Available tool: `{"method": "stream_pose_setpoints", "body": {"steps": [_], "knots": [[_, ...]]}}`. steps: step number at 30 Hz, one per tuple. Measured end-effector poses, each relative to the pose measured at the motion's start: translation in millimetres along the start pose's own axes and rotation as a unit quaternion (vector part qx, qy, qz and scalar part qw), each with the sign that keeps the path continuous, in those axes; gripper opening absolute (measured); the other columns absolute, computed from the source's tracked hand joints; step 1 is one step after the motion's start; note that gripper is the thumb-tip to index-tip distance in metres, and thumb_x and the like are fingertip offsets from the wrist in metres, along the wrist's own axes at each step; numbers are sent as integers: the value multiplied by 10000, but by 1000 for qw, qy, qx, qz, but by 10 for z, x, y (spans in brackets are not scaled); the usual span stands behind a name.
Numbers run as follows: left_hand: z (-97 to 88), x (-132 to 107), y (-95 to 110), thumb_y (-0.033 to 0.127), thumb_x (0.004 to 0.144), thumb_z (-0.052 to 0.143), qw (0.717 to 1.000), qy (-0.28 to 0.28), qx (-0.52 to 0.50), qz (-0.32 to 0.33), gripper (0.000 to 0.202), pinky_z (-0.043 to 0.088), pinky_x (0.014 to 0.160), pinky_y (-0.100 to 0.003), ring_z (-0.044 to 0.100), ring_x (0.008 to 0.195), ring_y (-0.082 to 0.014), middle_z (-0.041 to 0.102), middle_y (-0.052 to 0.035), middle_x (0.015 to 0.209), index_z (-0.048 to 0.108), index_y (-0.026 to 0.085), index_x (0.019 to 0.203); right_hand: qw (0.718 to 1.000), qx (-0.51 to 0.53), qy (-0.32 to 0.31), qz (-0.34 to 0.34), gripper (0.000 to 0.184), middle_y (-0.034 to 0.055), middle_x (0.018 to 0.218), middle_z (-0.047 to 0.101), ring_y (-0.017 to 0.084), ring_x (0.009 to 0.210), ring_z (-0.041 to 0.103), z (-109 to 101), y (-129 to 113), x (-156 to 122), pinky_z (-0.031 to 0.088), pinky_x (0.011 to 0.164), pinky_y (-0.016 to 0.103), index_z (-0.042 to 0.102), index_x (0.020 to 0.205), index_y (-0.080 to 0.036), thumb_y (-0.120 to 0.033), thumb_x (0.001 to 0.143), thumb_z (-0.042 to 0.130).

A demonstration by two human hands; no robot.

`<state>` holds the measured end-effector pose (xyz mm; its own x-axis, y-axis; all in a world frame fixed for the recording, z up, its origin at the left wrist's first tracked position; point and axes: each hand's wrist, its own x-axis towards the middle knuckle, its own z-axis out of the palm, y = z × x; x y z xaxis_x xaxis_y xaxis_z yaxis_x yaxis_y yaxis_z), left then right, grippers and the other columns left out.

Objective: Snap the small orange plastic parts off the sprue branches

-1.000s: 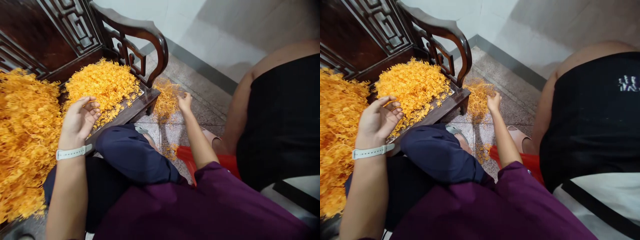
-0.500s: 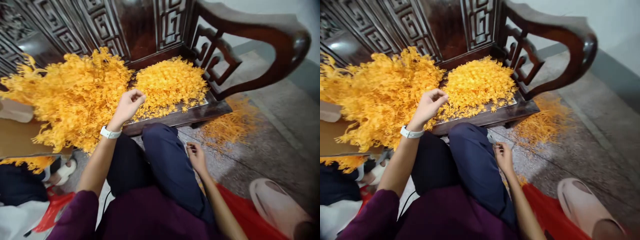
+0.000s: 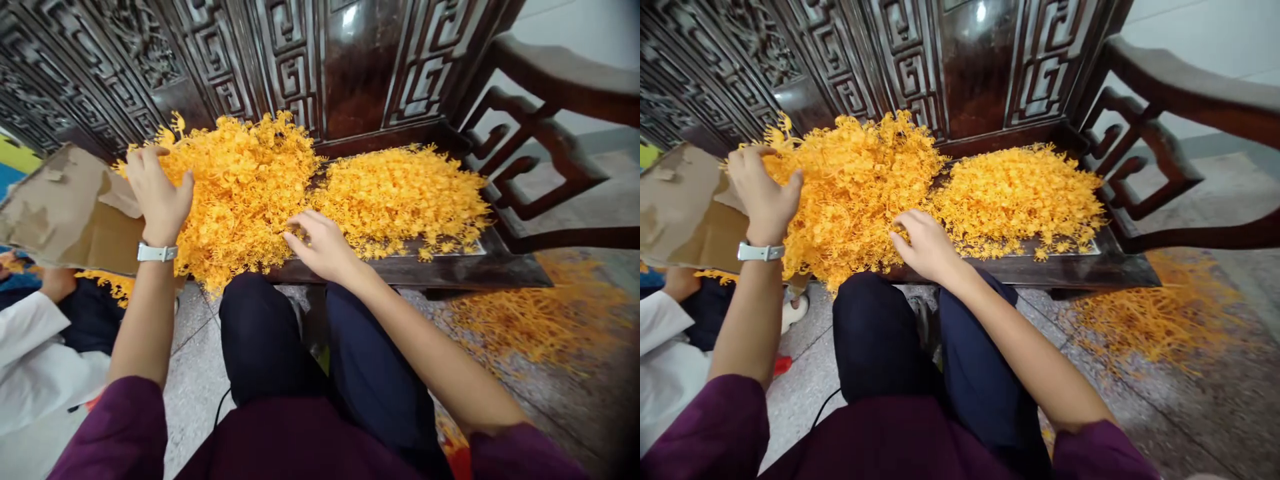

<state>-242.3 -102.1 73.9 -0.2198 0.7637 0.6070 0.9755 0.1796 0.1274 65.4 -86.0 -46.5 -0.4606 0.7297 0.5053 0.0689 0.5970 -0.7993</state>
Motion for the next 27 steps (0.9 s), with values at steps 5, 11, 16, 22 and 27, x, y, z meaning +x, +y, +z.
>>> {"method": "stream_pose_setpoints", "body": {"steps": [5, 11, 16, 22, 27], "knots": [[290, -224, -103, 702, 840, 777, 997, -28, -26, -73, 1218, 66, 1322, -649, 16, 1679, -474, 27, -244, 1826, 210, 74, 1716, 998, -12, 30, -53, 342, 136, 1369, 579, 346, 1374, 497, 735, -84, 1246, 348, 1246, 569, 601, 1309, -191, -312, 1007, 704], [694, -339, 1, 422, 946, 679, 998, -53, -7, -33, 952, -81, 1288, -723, -138, 1679, -463, -85, -243, 1829, 256, 70, 1722, 998, -53, 29, 7, 121, 122, 1268, 585, 359, 1401, 461, 1258, -112, 2446, 297, 1241, 641, 623, 1073, -146, -260, 1049, 653], [850, -105, -151, 408, 946, 616, 997, -72, -2, 8, 1010, 84, 1298, -704, 287, 1605, -486, 236, -291, 1780, 136, 53, 1761, 963, 233, 106, 86, 311, -20, 768, 532, 135, 821, 585, 1064, -67, 2689, 524, 907, 354, 564, 838, -189, -363, 1094, 594], [1009, 141, -408, 609, 914, 605, 993, -104, -4, -49, 1111, 230, 1215, -735, 451, 1471, -562, 499, -379, 1583, 168, 9, 1741, 837, 502, 149, 158, 490, -85, 631, 478, 98, 538, 394, 301, -222, 2487, 471, 603, 277, 529, 826, -247, -660, 916, 778], [889, 140, -360, 710, 968, 542, 995, -83, -33, -43, 1050, 145, 1217, -776, 257, 1565, -625, 211, -416, 1720, 282, 21, 1714, 800, 559, 149, 158, 420, -77, 644, 485, 101, 533, 346, -225, -245, 2032, 468, 610, 284, 528, 808, -249, -568, 990, 732]]}}
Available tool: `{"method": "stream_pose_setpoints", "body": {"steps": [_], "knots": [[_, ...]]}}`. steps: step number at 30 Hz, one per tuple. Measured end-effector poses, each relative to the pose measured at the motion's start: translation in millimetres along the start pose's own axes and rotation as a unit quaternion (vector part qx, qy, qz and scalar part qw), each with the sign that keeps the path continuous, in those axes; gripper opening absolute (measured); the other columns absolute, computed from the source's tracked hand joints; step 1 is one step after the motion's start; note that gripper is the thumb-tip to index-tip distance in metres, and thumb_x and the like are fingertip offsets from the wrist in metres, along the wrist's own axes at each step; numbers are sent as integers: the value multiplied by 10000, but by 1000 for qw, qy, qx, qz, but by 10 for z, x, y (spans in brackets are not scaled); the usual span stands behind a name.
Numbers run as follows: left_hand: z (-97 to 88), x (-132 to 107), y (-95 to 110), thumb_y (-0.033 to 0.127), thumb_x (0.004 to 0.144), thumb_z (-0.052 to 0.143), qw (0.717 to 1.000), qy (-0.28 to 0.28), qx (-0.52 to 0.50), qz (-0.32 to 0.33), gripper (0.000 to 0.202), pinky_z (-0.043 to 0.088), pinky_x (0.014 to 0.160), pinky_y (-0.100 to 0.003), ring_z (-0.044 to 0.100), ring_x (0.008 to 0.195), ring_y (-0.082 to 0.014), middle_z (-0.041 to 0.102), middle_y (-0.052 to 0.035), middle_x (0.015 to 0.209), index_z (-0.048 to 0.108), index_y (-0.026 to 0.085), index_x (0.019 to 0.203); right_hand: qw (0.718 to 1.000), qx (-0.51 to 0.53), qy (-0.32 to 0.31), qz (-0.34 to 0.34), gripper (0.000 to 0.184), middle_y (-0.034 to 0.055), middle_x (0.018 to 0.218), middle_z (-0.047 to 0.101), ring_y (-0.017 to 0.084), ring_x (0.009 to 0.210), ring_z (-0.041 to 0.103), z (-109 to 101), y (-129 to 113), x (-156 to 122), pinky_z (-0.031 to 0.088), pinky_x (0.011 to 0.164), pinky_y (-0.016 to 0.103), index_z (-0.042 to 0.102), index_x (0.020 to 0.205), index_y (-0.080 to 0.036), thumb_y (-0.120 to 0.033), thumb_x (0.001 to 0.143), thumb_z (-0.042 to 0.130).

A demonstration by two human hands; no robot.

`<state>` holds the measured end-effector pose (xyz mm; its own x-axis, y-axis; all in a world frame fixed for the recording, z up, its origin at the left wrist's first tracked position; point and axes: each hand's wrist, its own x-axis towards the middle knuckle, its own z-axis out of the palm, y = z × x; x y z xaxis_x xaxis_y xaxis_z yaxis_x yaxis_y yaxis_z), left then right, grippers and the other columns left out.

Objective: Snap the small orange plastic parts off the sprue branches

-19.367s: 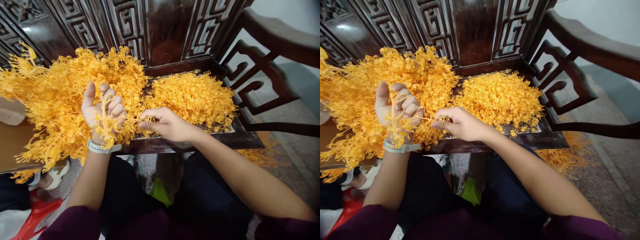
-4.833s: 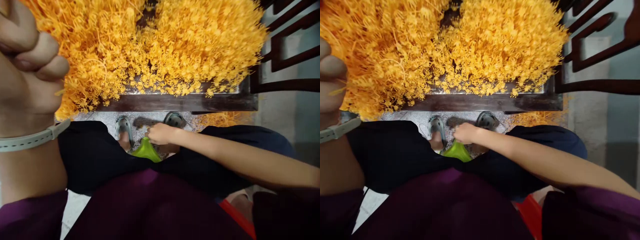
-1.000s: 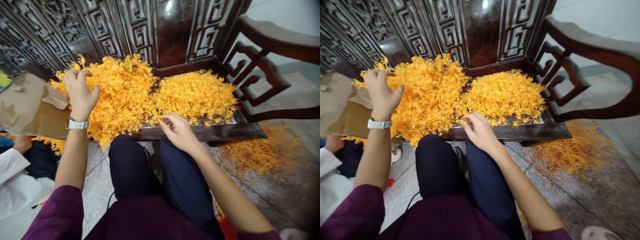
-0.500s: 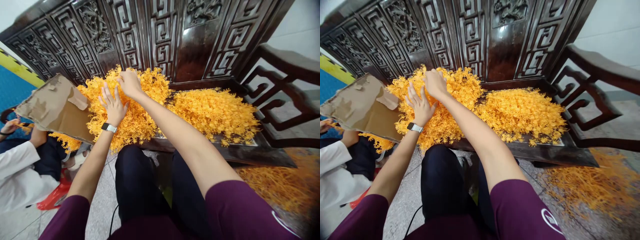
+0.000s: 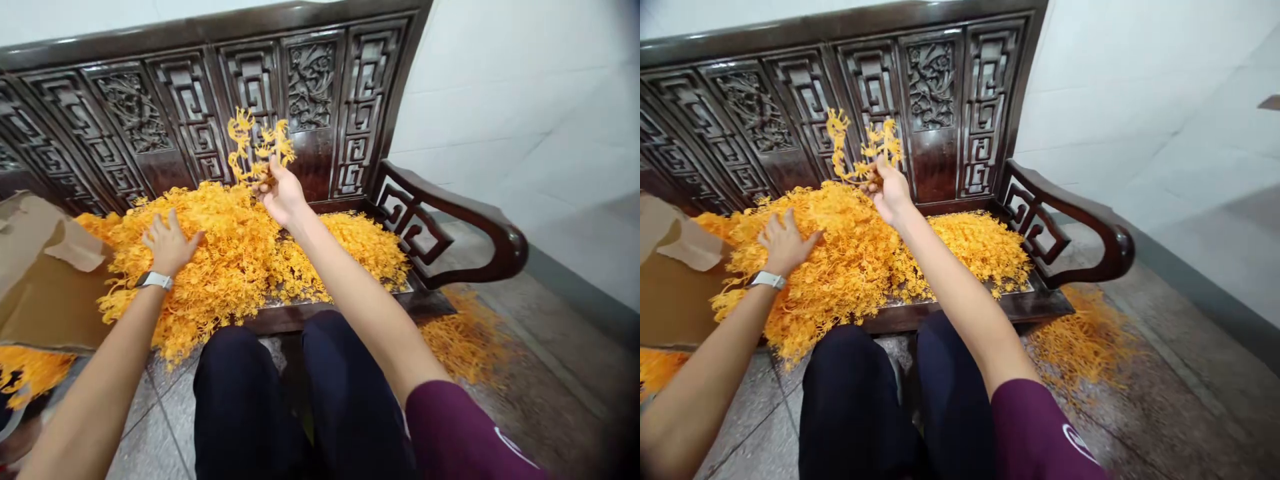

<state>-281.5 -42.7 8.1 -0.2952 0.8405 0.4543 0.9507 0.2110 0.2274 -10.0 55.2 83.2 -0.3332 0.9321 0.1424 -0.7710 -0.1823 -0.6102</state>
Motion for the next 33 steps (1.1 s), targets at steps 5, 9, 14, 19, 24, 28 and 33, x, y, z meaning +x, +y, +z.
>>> {"method": "stream_pose_setpoints", "body": {"steps": [5, 9, 14, 19, 24, 28, 33], "knots": [[-95, -69, 73, 643, 1009, 549, 995, 28, 0, 94, 901, 121, 1244, -775, 206, 1600, -575, 129, -262, 1811, 288, 179, 1735, 999, 48, -13, -5, 353, -61, 682, 489, 90, 540, 360, -406, -203, -510, 493, 654, 284, 568, 797, -229, -459, 1041, 678], [-47, -89, 114, 557, 1011, 553, 989, -3, 36, 141, 852, 96, 1220, -819, 181, 1617, -577, 156, -212, 1829, 269, 240, 1748, 999, 51, -10, -16, 336, -59, 684, 475, 87, 542, 347, -599, -286, -695, 493, 658, 266, 574, 807, -225, -433, 1063, 640], [46, -35, 412, 578, 1009, 524, 952, -31, 18, 304, 930, 86, 1344, -567, 231, 1666, -403, 282, -190, 1802, 201, 142, 1765, 999, 52, 3, 6, 339, -54, 692, 473, 87, 537, 335, -658, -270, -727, 498, 670, 267, 574, 815, -227, -420, 1093, 589], [338, 145, 544, 597, 1050, 382, 948, -137, 27, 287, 837, 205, 1294, -590, 381, 1581, -459, 414, -250, 1723, 377, 60, 1692, 997, 69, 36, -7, 346, -51, 661, 411, 112, 543, 315, -831, -233, -944, 494, 675, 281, 573, 802, -230, -371, 1113, 514], [496, 276, 377, 577, 984, 540, 943, -151, 36, 295, 709, 307, 1256, -590, 512, 1457, -431, 606, -187, 1582, 541, 192, 1579, 987, 113, 104, -37, 305, -56, 632, 338, 118, 534, 285, -1277, -232, -1272, 443, 589, 251, 533, 774, -226, -295, 1068, 572], [433, 373, 216, 493, 929, 570, 956, -137, 48, 255, 657, 408, 1191, -605, 605, 1301, -437, 721, -202, 1365, 586, 143, 1485, 974, 137, 141, -110, 300, -54, 638, 292, 133, 539, 270, -1611, -408, -1567, 376, 525, 237, 496, 757, -233, -249, 1047, 574], [299, 396, 233, 702, 940, 468, 972, -103, 70, 200, 841, 352, 1192, -722, 519, 1428, -499, 595, -207, 1551, 424, 188, 1604, 965, 73, 170, -184, 288, -56, 653, 221, 164, 547, 206, -1880, -686, -2028, 375, 529, 268, 497, 774, -254, -256, 1055, 562]]}}
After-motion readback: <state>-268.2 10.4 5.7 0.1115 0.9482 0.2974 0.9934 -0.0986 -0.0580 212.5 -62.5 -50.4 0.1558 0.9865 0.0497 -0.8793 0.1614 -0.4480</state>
